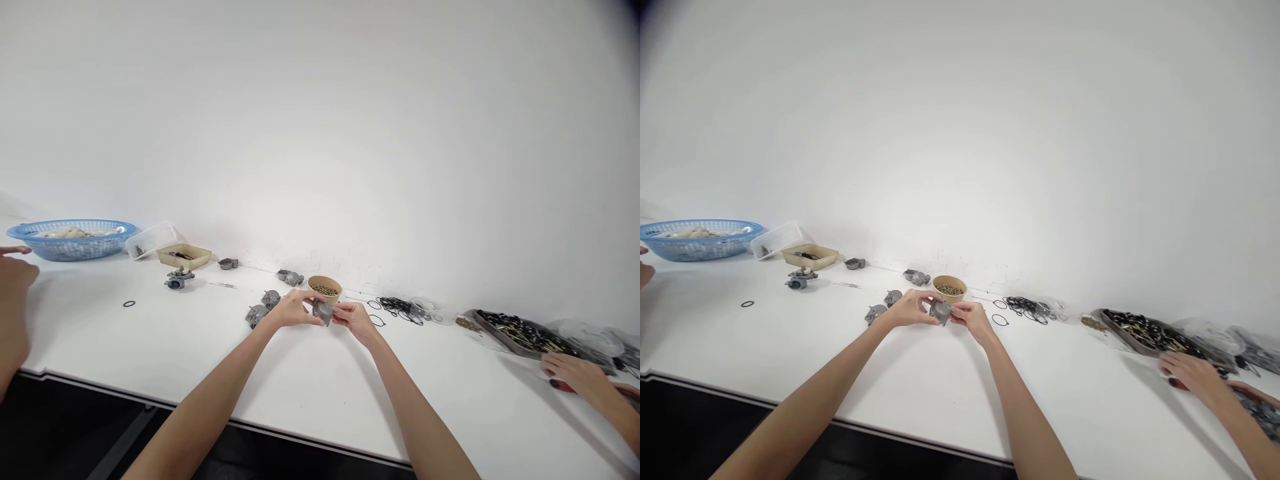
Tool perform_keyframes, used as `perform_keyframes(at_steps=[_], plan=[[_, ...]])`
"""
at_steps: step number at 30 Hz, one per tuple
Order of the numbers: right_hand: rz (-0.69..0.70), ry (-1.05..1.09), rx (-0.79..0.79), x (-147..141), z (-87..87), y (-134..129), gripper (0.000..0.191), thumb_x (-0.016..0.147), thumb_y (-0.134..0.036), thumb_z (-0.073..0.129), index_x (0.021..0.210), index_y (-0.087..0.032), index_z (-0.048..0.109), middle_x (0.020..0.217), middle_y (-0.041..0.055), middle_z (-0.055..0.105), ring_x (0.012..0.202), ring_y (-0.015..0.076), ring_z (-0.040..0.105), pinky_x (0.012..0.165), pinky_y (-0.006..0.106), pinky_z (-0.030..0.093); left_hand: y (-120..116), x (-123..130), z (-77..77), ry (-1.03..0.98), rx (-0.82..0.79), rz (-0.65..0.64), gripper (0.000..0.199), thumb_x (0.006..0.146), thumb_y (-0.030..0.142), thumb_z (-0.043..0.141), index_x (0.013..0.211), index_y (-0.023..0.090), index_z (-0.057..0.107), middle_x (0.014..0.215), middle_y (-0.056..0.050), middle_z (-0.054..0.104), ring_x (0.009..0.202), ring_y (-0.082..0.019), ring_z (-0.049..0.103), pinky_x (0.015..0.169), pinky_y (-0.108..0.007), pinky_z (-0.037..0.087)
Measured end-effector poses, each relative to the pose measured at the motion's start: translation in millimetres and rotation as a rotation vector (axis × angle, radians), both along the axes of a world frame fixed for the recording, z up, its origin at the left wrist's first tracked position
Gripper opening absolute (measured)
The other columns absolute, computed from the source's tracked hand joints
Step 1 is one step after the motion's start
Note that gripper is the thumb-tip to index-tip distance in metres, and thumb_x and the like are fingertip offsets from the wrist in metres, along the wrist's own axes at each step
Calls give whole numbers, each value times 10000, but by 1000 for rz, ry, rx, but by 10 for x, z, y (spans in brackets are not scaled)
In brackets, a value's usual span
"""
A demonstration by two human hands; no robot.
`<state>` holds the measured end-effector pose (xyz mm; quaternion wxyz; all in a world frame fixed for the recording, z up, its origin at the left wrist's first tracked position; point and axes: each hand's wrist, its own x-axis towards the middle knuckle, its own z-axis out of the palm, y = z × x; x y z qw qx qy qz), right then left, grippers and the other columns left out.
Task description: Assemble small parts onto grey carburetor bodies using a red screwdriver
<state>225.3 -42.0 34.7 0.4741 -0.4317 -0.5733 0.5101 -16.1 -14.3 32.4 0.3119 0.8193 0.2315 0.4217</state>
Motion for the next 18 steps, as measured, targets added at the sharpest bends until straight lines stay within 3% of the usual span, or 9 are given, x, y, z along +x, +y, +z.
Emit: perform_keyframes(at_steps=[13,18], plan=[[-125,46,19,-94,-101,40,439,557,-476,956,844,-177,809,777,58,777,665,161,659,687,318,515,4,8,-15,-34,-38,-28,514,663,379,952,1131,282,763,1143,-38,720,975,-249,682,735,-281,571],[-171,68,43,-139,-153,65,428,590,-485,932,863,-186,792,812,58,782,708,181,682,654,296,487,-31,10,10,-56,-66,-19,494,694,402,924,1136,259,754,1153,-53,713,946,-242,684,741,-288,581]])
